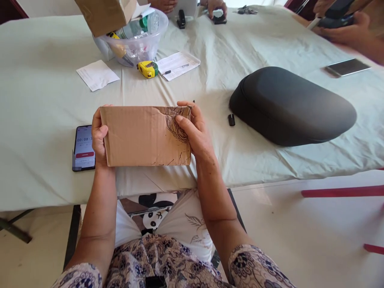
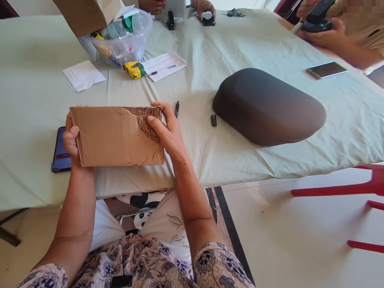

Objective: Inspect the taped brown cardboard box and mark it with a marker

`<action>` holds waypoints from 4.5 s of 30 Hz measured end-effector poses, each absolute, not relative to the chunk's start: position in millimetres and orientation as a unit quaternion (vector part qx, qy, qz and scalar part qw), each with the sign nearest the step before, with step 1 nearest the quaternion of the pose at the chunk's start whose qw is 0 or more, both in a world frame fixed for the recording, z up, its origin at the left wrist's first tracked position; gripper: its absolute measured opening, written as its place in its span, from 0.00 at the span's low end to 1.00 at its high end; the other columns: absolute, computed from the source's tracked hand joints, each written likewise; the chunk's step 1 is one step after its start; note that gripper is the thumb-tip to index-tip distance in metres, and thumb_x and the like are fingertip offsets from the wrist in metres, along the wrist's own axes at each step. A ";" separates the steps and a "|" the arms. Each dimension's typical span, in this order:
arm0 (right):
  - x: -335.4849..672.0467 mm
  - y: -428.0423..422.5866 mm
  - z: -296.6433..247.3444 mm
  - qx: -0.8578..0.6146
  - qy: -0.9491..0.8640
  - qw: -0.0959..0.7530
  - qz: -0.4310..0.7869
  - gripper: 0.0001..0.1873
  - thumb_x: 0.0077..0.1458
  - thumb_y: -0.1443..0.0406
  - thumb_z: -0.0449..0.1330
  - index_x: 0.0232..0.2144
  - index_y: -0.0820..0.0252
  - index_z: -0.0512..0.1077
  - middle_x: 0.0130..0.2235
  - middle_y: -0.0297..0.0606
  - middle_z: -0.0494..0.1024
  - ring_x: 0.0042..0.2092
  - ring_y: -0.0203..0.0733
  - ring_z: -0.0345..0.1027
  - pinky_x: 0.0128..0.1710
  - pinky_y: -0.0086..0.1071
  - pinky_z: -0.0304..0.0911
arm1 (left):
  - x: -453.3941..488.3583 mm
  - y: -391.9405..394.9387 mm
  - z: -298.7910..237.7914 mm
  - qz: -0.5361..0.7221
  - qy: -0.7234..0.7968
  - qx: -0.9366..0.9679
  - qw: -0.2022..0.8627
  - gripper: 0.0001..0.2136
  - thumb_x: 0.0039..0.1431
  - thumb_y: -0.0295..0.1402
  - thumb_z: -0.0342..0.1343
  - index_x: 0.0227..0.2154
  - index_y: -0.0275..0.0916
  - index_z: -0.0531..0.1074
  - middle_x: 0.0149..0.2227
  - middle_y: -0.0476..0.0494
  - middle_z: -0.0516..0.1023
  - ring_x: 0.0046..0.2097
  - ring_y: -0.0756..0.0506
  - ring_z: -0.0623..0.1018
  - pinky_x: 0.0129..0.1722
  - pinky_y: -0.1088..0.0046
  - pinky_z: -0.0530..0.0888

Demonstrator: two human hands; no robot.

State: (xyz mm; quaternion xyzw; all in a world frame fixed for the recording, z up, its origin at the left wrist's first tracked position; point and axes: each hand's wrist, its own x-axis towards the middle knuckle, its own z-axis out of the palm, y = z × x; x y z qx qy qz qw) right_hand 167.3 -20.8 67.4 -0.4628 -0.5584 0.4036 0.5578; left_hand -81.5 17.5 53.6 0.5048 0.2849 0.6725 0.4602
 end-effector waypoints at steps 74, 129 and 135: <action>177.3 -61.1 98.4 -0.477 -0.412 0.774 0.058 0.15 0.64 0.52 0.53 0.51 0.43 0.66 0.29 0.31 0.70 0.28 0.41 0.70 0.32 0.41 0.69 | -10.2 -46.1 92.9 0.441 0.417 0.790 0.092 0.13 0.61 0.37 0.62 0.49 0.49 0.73 0.68 0.45 0.69 0.73 0.32 0.60 0.76 0.42 0.38; 200.1 -37.3 48.7 -0.590 -0.546 0.592 0.050 0.14 0.64 0.57 0.54 0.47 0.56 0.72 0.46 0.41 0.77 0.50 0.46 0.73 0.55 0.48 0.68 | -11.4 -74.8 96.1 0.348 0.475 0.806 0.054 0.16 0.64 0.36 0.56 0.55 0.53 0.69 0.73 0.50 0.60 0.76 0.39 0.53 0.77 0.46 0.35; 203.4 -29.7 19.7 -0.699 -0.605 0.366 0.106 0.24 0.59 0.63 0.58 0.58 0.57 0.70 0.55 0.48 0.77 0.58 0.50 0.69 0.60 0.52 0.64 | -11.8 -74.9 96.2 0.340 0.474 0.810 0.050 0.17 0.64 0.35 0.56 0.55 0.52 0.69 0.73 0.49 0.59 0.76 0.39 0.52 0.77 0.46 0.36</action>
